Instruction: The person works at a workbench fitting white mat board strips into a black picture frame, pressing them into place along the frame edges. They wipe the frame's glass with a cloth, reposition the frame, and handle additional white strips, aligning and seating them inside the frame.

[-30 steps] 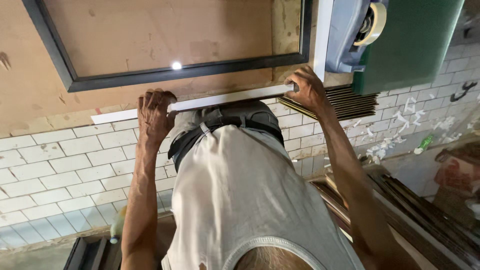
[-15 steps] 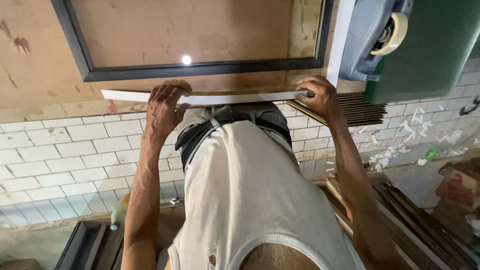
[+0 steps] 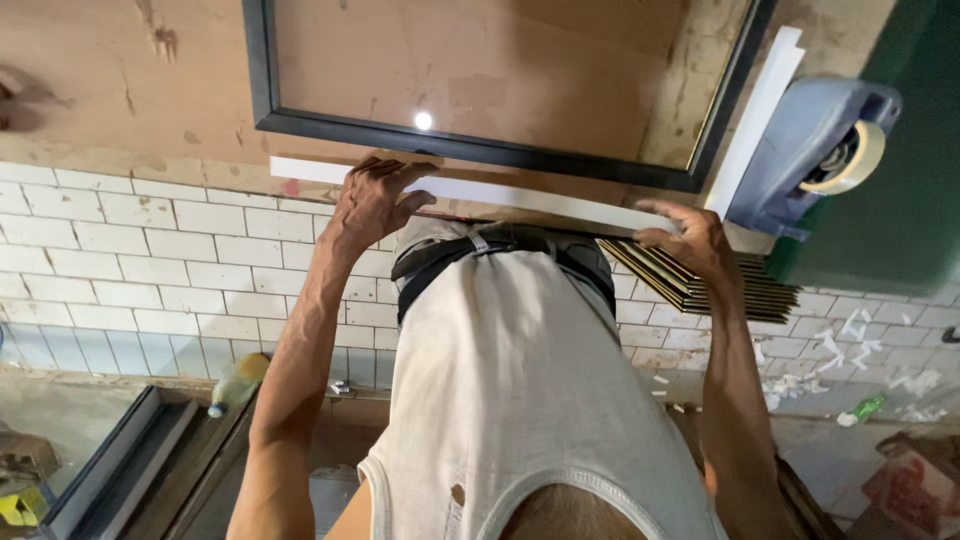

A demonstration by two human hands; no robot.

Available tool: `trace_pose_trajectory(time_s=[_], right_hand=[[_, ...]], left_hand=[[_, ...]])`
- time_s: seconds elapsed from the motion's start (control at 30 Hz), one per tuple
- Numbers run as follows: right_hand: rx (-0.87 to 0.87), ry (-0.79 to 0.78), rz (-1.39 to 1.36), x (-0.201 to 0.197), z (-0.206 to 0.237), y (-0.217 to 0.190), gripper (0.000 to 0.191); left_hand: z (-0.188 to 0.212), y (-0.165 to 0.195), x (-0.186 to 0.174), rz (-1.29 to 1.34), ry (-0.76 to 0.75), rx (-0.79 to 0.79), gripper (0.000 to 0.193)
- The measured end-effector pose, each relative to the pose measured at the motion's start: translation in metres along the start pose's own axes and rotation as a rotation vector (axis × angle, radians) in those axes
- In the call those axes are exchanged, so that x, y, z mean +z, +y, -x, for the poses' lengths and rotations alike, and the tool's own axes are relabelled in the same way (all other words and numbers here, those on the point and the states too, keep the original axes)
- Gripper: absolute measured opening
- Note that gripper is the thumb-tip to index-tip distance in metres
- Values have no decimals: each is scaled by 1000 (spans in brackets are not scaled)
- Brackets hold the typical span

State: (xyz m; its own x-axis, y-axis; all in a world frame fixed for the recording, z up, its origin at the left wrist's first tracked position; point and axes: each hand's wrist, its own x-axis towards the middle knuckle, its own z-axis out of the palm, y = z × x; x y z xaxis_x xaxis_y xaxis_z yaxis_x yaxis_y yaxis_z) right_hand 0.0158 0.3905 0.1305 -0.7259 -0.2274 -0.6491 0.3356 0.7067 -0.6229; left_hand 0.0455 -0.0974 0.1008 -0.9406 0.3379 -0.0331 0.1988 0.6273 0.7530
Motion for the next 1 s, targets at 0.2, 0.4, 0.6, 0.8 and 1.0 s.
trace_pose_trajectory(time_s=[0.2,0.4,0.6,0.8,1.0], right_hand=[[-148,-8,-181,-4,-14,2,34],[-234,31,-53,-7,-24,4,26],[-241,37,-465,-22,-26,6,23],[-108,188,-717,-39,-40,44,24],[-180,194,-560,-51,-65,65,34]], left_hand=[[-1,-12,5,-119,92,81,17],[1,-13,0,-215,141,127,12],[-3,-41,-26,-292,151,145,13],[-4,-63,-62,-269,146,27,14],[-22,-76,-58,-343,329,217,15]])
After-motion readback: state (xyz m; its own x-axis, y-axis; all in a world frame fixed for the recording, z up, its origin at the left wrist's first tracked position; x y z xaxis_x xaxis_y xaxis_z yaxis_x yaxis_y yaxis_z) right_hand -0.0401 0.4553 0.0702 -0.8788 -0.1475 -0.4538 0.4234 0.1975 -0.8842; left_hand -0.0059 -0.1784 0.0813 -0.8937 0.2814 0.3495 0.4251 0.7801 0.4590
